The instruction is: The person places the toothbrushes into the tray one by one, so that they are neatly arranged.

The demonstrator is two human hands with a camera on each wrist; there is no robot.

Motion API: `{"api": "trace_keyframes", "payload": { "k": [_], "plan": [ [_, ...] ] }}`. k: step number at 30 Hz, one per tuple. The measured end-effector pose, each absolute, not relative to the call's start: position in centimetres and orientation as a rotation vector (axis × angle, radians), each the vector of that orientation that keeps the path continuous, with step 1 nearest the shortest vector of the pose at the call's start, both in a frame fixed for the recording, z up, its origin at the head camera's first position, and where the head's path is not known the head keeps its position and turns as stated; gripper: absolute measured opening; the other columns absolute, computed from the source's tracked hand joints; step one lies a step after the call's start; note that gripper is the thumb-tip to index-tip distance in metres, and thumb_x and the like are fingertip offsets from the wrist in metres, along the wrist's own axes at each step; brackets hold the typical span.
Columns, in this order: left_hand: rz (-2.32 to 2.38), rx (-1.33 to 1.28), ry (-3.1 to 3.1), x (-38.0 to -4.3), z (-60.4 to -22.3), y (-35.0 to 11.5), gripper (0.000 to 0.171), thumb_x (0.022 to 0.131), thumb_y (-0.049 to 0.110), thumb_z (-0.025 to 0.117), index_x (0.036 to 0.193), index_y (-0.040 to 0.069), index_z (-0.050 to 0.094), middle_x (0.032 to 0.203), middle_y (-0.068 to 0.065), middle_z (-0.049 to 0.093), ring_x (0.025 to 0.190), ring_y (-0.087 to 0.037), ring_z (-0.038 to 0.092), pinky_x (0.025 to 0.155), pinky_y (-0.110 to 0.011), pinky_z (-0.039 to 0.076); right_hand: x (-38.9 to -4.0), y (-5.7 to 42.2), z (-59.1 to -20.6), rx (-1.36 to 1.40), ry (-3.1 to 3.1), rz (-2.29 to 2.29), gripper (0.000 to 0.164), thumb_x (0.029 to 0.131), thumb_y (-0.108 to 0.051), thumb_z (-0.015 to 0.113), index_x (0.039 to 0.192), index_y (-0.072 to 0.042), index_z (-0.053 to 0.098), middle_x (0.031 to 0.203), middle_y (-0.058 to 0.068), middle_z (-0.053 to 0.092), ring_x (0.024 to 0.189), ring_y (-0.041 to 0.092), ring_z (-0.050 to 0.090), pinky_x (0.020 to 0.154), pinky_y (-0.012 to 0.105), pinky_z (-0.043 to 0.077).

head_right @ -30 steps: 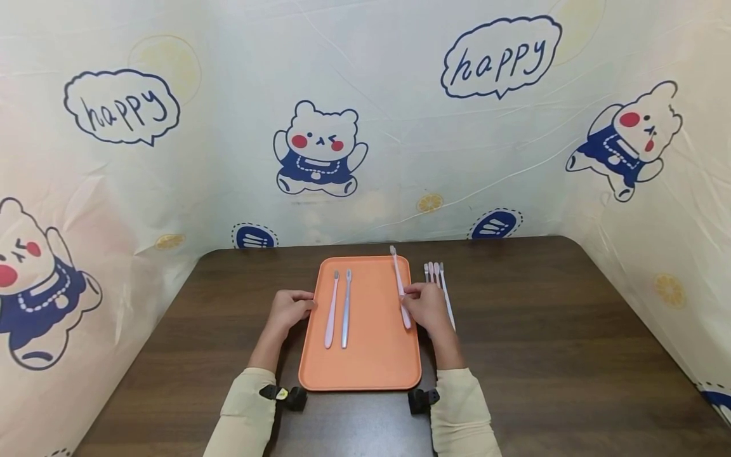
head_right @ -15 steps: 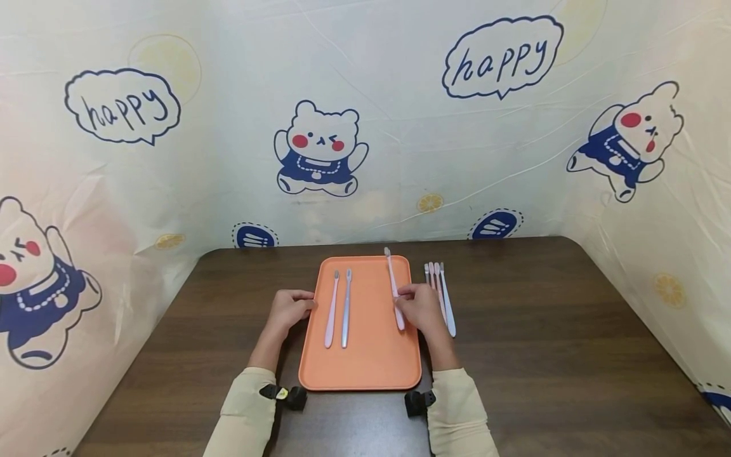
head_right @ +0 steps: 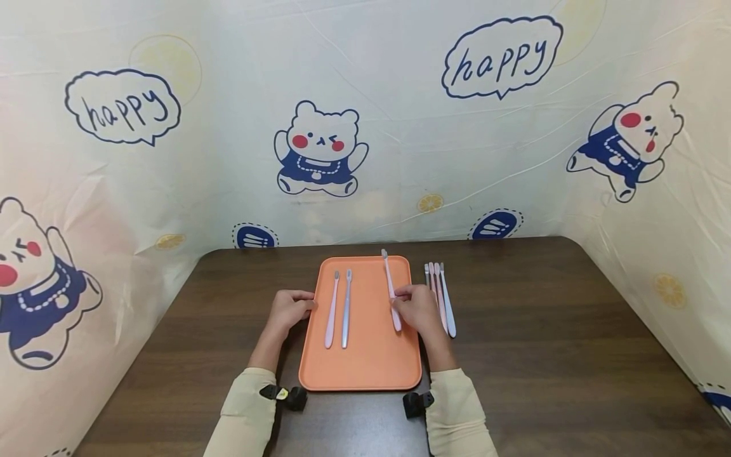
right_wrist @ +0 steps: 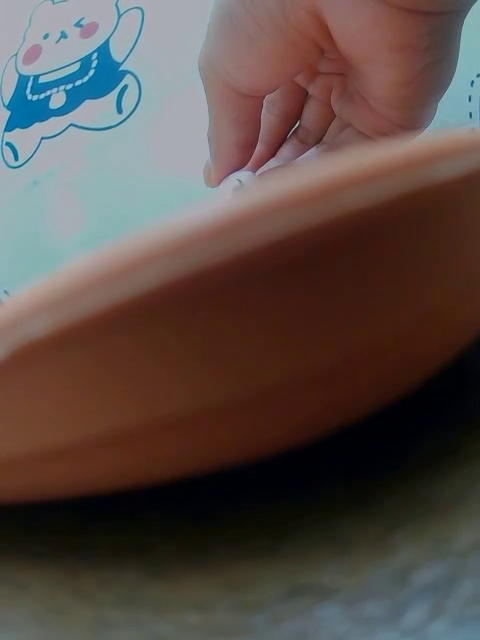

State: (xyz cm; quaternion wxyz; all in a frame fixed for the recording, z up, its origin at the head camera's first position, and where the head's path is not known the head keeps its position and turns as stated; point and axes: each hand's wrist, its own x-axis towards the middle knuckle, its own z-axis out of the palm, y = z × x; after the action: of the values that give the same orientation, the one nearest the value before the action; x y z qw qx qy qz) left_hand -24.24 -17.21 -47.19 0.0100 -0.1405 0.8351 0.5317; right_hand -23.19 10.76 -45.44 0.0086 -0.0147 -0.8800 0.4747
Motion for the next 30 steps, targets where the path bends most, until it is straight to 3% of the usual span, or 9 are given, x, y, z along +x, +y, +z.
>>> {"api": "trace_keyframes", "payload": {
  "k": [30],
  "plan": [
    [1.660,-0.439,2.608,-24.2,-47.2,-17.3,0.022,0.088,0.011,0.071,0.106,0.001,0.078,0.107,-0.020,0.074,0.081,-0.019,0.067,0.073,-0.030,0.060,-22.9,9.1,-45.6,-0.083,-2.778,1.520,0.017,0.089,-0.008,0.074,0.103,0.002,0.077,0.092,0.016,0.076,0.071,0.016,0.063,0.060,0.024,0.051]
  ]
}}
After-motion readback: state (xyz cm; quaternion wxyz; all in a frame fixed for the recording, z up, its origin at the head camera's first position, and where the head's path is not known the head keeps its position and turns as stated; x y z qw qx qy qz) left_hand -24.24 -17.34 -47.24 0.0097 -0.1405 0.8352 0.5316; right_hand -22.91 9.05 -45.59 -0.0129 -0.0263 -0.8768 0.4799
